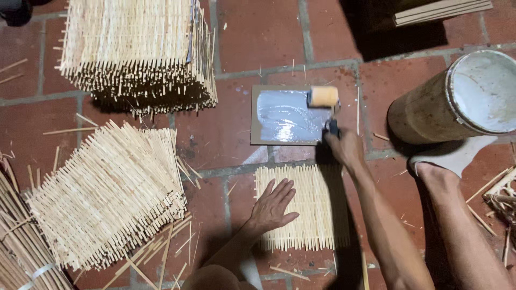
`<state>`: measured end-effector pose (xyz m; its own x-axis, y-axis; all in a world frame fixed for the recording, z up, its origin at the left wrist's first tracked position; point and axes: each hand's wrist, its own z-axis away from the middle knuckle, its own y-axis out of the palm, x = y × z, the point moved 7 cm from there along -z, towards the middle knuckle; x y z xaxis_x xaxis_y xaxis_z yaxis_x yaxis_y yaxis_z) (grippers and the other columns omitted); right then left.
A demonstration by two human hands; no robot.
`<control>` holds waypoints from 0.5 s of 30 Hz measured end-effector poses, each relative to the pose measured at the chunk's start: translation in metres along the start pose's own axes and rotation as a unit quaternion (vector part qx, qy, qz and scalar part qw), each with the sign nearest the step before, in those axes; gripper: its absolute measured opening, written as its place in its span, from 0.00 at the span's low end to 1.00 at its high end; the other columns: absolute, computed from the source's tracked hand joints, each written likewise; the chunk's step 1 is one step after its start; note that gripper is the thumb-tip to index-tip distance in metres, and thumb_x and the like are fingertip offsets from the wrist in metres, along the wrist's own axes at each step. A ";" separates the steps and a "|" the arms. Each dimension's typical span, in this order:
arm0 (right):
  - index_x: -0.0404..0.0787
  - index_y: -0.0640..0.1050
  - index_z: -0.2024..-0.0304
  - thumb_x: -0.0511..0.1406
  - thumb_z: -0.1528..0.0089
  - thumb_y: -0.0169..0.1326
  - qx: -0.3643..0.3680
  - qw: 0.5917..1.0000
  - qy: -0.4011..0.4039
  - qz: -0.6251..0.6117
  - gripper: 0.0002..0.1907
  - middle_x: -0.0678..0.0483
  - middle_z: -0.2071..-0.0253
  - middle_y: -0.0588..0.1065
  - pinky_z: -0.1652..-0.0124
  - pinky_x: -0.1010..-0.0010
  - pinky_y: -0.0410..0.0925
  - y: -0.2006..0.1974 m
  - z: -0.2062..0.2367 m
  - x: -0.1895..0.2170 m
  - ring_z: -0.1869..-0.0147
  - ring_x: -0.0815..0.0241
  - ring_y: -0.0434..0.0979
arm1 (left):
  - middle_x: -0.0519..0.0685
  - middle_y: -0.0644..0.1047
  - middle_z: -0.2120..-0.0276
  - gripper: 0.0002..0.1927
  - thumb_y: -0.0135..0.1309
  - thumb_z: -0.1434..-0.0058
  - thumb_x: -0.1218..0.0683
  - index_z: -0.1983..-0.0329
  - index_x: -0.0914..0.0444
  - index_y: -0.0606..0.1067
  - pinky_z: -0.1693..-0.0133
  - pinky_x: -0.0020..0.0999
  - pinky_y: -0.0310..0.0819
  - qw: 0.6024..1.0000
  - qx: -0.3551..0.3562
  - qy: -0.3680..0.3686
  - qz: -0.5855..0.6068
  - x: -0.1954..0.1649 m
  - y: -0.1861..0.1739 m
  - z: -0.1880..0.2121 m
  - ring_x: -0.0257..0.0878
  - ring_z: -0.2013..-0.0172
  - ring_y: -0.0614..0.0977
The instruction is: The person applies glue to a rectangular board using a roller, then places a woven bamboo mat on top and presses it down. They repeat this cycle multiple times, stacking finished units and occasionally adjusting the mat edges with a small stick.
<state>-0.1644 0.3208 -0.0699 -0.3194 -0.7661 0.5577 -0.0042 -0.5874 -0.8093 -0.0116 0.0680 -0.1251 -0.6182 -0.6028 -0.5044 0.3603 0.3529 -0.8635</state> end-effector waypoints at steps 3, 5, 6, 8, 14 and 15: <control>0.31 0.82 0.56 0.44 0.38 0.56 0.001 1.000 -0.003 -0.007 0.21 0.31 0.62 0.79 0.56 0.48 0.71 -0.005 -0.012 0.010 0.55 0.34 0.82 | 0.59 0.60 0.27 0.42 0.51 0.36 0.35 0.30 0.69 0.65 0.28 0.53 0.36 1.000 -0.011 0.000 0.003 0.001 -0.003 0.000 0.50 0.25 0.54; 0.33 0.82 0.55 0.43 0.39 0.56 -0.010 1.000 -0.023 -0.013 0.20 0.31 0.62 0.79 0.58 0.46 0.71 -0.007 0.012 0.010 0.56 0.34 0.81 | 0.59 0.60 0.27 0.42 0.52 0.37 0.35 0.31 0.69 0.65 0.28 0.54 0.36 1.000 0.005 0.000 0.004 0.001 -0.003 0.001 0.51 0.25 0.54; 0.34 0.82 0.53 0.43 0.40 0.56 -0.023 0.999 -0.040 -0.006 0.20 0.31 0.62 0.79 0.58 0.46 0.71 -0.005 0.044 0.005 0.57 0.34 0.81 | 0.60 0.60 0.27 0.42 0.52 0.37 0.35 0.31 0.69 0.65 0.28 0.54 0.36 1.000 0.016 -0.001 0.009 0.001 -0.001 0.002 0.51 0.26 0.54; 0.36 0.81 0.51 0.45 0.40 0.57 0.000 1.000 0.026 -0.005 0.22 0.32 0.65 0.78 0.61 0.47 0.72 0.004 0.103 -0.014 0.61 0.35 0.82 | 0.60 0.61 0.27 0.42 0.53 0.37 0.35 0.31 0.69 0.65 0.27 0.54 0.37 1.000 0.007 0.007 0.005 0.000 -0.002 0.004 0.51 0.25 0.55; 0.35 0.79 0.50 0.47 0.38 0.54 -0.002 1.000 0.016 -0.026 0.24 0.32 0.69 0.78 0.63 0.44 0.71 0.029 0.099 0.015 0.63 0.32 0.81 | 0.61 0.62 0.28 0.42 0.53 0.37 0.35 0.32 0.70 0.66 0.27 0.55 0.39 1.000 -0.021 0.014 0.001 0.000 -0.002 0.002 0.52 0.26 0.56; 0.32 0.80 0.56 0.47 0.37 0.54 -0.008 1.000 -0.027 -0.001 0.23 0.30 0.69 0.77 0.61 0.44 0.70 0.034 0.074 0.032 0.61 0.30 0.80 | 0.61 0.62 0.28 0.42 0.53 0.39 0.36 0.32 0.70 0.67 0.28 0.55 0.39 1.000 -0.019 0.010 0.002 0.000 -0.002 0.001 0.52 0.26 0.57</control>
<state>-0.1050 0.2567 -0.0662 -0.2673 -0.7787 0.5675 -0.0203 -0.5843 -0.8113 -0.0115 0.0661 -0.1240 -0.6314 -0.5870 -0.5067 0.3358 0.3820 -0.8610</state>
